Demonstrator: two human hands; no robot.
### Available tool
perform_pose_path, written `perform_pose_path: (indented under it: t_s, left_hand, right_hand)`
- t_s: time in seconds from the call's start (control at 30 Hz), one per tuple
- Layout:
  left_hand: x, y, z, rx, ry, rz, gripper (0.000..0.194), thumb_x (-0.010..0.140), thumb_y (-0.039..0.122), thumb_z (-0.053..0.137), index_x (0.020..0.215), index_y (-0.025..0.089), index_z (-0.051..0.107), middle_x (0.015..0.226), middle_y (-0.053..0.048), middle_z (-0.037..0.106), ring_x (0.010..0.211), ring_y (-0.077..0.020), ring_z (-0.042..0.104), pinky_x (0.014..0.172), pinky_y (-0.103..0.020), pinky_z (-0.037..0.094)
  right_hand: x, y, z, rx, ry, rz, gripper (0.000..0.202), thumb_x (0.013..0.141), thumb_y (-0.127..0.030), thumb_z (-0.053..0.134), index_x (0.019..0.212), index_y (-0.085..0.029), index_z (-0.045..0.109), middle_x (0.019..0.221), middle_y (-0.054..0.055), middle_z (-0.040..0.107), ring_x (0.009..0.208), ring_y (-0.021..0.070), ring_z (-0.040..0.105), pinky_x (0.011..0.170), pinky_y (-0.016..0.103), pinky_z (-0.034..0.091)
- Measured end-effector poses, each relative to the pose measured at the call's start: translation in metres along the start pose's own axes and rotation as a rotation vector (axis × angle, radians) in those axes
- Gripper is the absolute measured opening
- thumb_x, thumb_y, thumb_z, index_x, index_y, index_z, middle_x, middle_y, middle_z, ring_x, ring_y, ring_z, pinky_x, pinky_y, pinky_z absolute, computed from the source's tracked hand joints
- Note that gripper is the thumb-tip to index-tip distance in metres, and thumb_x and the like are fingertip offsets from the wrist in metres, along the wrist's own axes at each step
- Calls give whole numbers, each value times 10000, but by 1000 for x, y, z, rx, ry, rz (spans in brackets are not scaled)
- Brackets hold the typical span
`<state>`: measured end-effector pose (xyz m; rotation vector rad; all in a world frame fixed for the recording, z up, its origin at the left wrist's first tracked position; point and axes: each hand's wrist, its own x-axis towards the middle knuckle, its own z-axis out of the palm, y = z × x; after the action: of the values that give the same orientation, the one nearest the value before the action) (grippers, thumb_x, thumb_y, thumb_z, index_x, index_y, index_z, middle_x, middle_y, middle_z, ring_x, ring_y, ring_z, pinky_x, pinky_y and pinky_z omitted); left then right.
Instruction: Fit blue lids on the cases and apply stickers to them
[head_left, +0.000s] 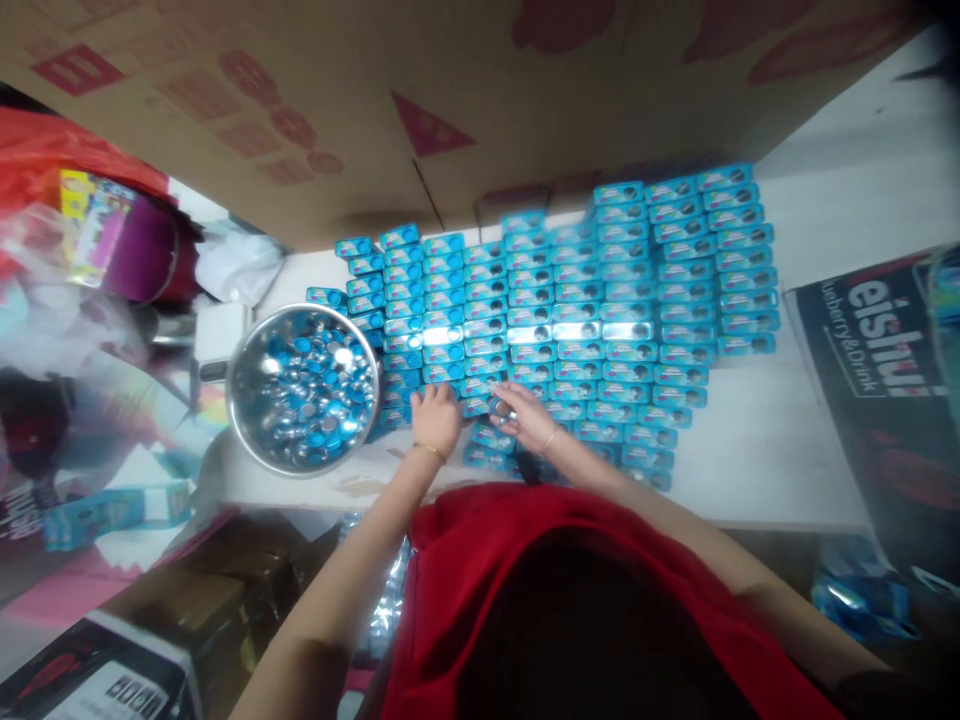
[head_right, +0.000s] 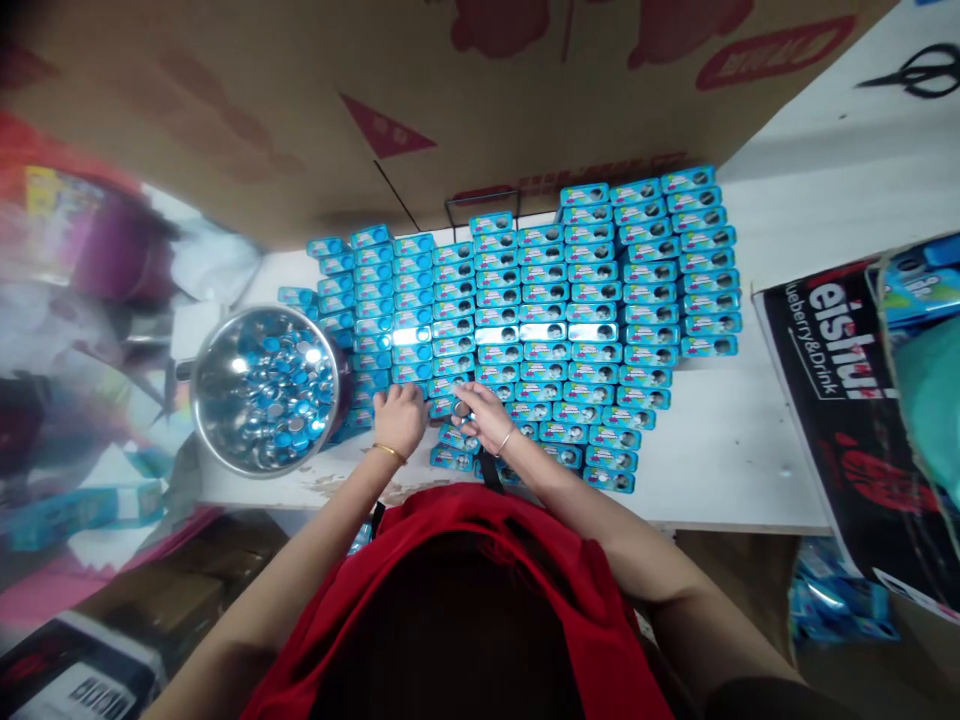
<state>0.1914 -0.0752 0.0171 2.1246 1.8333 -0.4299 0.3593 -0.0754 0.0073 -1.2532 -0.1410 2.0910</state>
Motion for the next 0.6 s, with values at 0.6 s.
perform_pose_path:
  t_s: [0.6]
  left_hand:
    - [-48,3,12,-368,336,-180,204,907,322,493,873,191,645,948,-95,587,910,-239,522,799,-375,383]
  right_hand:
    - [-21,16,1,-114,-46,39,472,554,-460,829,793,-205,512,578,-55,528,490,66,456,369,146,191]
